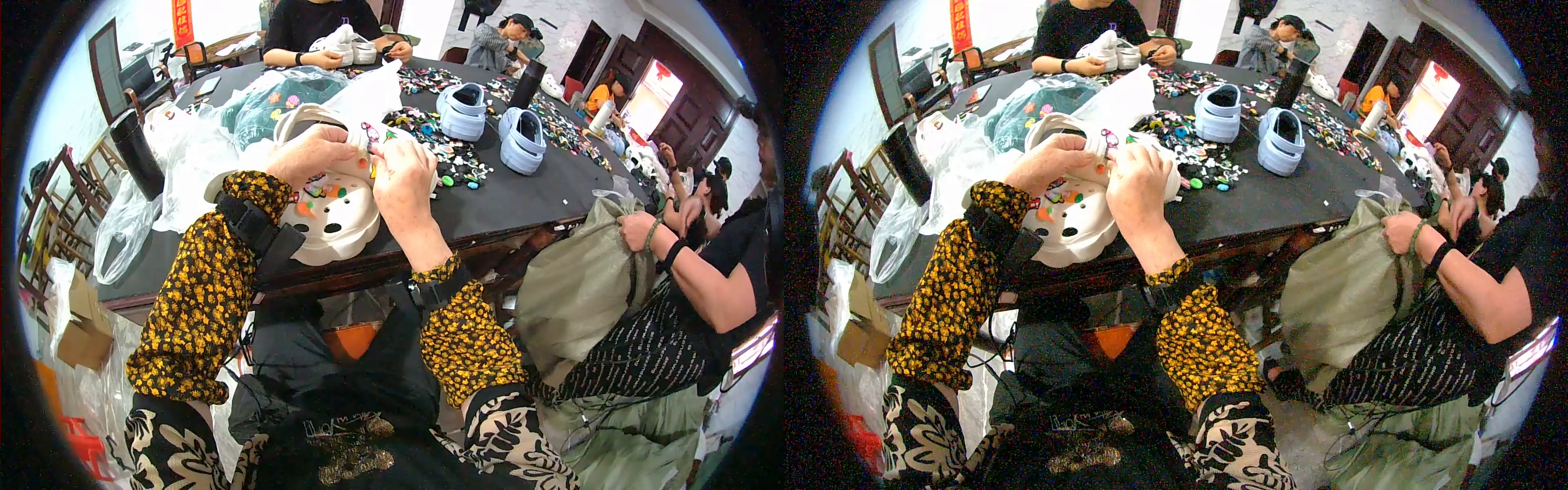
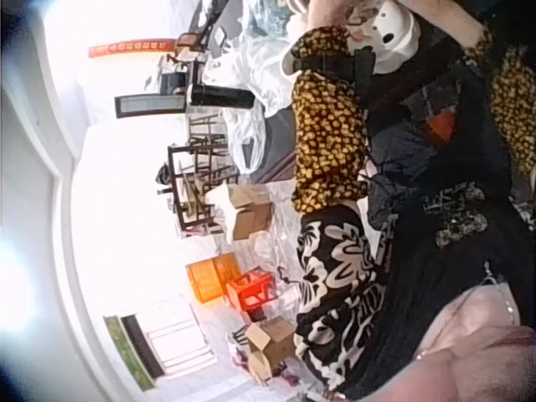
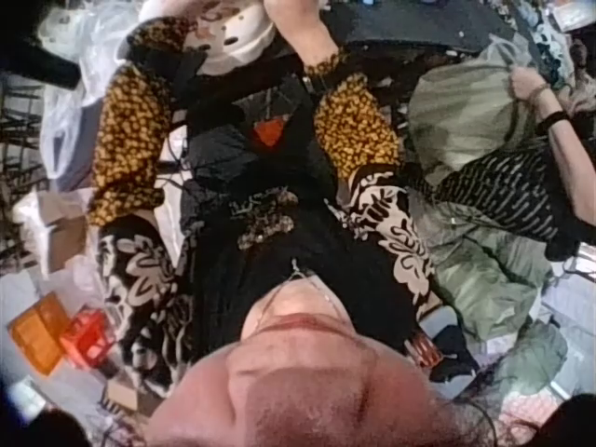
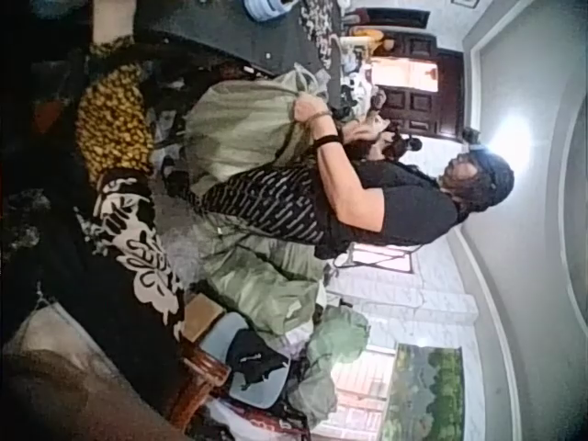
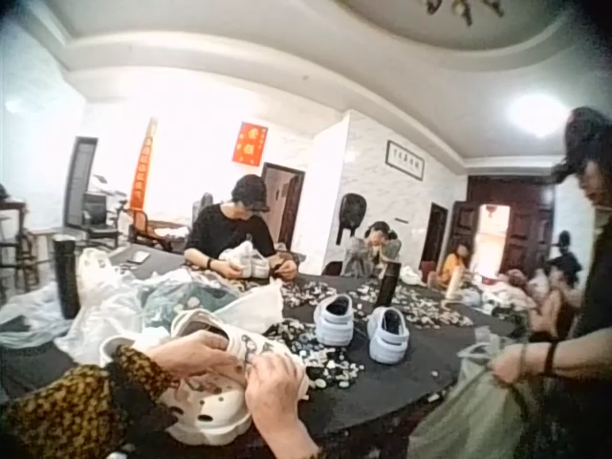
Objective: Attaching decorative charms to rubber clogs.
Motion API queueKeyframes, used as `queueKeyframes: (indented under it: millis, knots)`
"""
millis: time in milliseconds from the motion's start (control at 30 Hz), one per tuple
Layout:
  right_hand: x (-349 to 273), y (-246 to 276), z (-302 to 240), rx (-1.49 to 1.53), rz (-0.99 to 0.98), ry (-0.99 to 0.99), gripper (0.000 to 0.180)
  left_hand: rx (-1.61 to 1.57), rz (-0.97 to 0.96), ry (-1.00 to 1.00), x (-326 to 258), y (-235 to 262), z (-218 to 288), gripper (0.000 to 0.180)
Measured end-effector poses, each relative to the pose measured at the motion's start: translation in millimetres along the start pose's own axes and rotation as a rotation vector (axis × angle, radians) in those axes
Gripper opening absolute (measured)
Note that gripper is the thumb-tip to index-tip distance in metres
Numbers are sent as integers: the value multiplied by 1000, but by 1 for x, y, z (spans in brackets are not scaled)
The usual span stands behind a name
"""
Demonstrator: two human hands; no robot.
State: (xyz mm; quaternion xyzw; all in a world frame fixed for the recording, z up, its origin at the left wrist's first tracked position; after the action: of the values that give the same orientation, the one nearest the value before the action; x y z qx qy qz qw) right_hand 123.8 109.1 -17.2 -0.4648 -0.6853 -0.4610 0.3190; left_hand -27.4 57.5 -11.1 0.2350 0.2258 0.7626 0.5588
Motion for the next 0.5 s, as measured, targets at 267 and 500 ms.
queueKeyframes:
  millis: [267,500]
  knots:
    - [-7,2,-10,-104,-112,97,26,126,11,-18,-6,4,10,21]
    - [-8,4,-5,-157,-223,48,32,211,38,-46,-10,3,22,20]
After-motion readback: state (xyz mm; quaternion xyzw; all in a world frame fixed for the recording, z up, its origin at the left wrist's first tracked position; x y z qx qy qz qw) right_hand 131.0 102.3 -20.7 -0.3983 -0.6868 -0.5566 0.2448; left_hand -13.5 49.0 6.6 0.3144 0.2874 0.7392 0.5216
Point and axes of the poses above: each hand's wrist, its own x-axis towards the middle knuckle, its own y-axis out of the back of the hand, z = x × y, the point moved 5 cm from there along x, towards the middle knuckle, and after that the axes turned 15 degrees about x, right-handed, at the moved point
